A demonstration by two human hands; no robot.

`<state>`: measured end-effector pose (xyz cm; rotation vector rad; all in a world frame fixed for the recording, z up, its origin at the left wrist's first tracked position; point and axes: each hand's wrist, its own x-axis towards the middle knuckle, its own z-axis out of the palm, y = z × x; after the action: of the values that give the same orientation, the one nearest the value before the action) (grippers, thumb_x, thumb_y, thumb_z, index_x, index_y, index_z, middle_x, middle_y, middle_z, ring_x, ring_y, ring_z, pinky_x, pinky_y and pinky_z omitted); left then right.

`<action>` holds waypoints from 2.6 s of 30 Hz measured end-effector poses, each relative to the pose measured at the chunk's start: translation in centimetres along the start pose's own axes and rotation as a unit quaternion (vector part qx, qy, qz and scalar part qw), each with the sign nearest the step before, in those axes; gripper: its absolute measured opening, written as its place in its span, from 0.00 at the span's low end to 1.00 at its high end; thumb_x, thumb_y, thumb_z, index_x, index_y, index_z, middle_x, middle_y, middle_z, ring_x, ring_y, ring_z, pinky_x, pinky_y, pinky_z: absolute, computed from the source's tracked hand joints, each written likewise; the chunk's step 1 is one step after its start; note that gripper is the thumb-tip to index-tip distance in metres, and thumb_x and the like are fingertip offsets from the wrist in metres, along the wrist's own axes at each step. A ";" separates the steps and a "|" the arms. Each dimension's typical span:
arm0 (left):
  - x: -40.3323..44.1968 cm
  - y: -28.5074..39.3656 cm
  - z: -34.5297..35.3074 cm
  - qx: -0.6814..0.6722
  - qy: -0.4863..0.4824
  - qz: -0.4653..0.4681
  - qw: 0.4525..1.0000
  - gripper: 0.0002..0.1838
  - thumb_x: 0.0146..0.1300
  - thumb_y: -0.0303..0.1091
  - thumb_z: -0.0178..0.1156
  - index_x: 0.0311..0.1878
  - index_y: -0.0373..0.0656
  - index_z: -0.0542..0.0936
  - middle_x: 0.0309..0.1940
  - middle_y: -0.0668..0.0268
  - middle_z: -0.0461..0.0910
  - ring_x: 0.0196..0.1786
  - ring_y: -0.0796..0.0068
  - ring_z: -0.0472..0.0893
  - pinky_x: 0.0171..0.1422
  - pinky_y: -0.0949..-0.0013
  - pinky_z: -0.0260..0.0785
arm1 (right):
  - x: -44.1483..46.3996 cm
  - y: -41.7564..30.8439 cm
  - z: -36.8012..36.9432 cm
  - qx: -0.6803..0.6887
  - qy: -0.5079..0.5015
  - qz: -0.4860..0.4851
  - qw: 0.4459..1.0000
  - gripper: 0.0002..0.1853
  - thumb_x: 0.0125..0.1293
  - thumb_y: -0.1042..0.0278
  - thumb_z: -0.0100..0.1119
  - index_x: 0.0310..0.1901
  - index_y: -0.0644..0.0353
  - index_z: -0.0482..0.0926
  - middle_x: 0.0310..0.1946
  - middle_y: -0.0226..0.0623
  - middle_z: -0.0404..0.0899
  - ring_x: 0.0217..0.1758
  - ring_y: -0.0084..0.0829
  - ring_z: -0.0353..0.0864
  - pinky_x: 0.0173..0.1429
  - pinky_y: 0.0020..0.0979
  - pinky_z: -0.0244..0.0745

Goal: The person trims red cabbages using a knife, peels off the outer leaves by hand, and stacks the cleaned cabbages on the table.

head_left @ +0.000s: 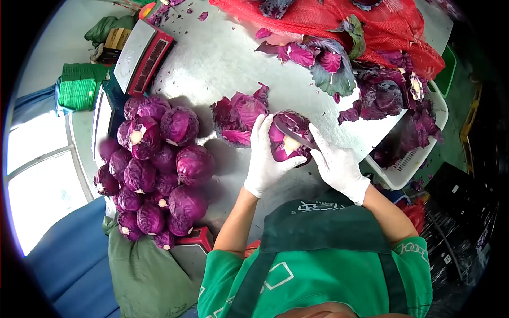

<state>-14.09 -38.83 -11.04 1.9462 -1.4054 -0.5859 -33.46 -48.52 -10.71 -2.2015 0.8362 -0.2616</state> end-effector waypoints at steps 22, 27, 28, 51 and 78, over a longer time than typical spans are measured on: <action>-0.6 -1.0 -0.2 -0.007 -0.023 0.045 0.999 0.65 0.38 0.51 0.83 0.76 0.38 0.55 0.75 0.43 0.52 0.78 0.42 0.53 0.80 0.46 0.51 | 8.4 3.2 -1.0 -0.123 -0.042 -0.030 0.991 0.13 0.68 0.60 0.54 0.48 0.55 0.81 0.33 0.45 0.83 0.40 0.48 0.85 0.45 0.46 0.79; -1.7 -1.2 -0.6 -0.049 -0.022 0.054 0.997 0.65 0.35 0.52 0.85 0.76 0.42 0.58 0.76 0.48 0.54 0.78 0.46 0.56 0.81 0.47 0.51 | 12.4 8.2 -0.9 -0.184 -0.005 0.119 0.976 0.14 0.71 0.54 0.53 0.47 0.53 0.81 0.35 0.45 0.82 0.34 0.48 0.84 0.44 0.44 0.79; -1.9 -1.3 -0.9 -0.020 -0.025 0.057 0.998 0.65 0.35 0.53 0.85 0.76 0.43 0.58 0.76 0.48 0.53 0.78 0.45 0.56 0.81 0.47 0.51 | 11.9 6.6 -1.7 -0.149 0.064 0.073 0.984 0.16 0.70 0.52 0.56 0.52 0.51 0.81 0.40 0.43 0.81 0.36 0.45 0.84 0.45 0.41 0.79; -3.1 -0.8 1.7 -0.226 0.069 -0.099 0.967 0.63 0.42 0.39 0.83 0.77 0.36 0.50 0.72 0.51 0.58 0.76 0.59 0.60 0.80 0.57 0.53 | 0.3 2.8 2.6 0.237 -0.002 0.173 0.956 0.10 0.70 0.64 0.59 0.45 0.61 0.76 0.27 0.43 0.76 0.29 0.35 0.77 0.39 0.36 0.74; -3.0 -0.9 1.0 -0.326 0.079 -0.139 0.932 0.60 0.40 0.41 0.84 0.75 0.43 0.58 0.68 0.61 0.64 0.72 0.62 0.64 0.79 0.57 0.55 | 3.1 2.1 0.7 0.329 -0.092 0.252 0.906 0.25 0.64 0.67 0.59 0.63 0.62 0.73 0.23 0.34 0.76 0.22 0.24 0.76 0.32 0.31 0.74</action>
<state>-15.20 -36.03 -12.46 1.5971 -0.7032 -0.8735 -31.77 -51.10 -12.92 -1.3085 0.9973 -0.0587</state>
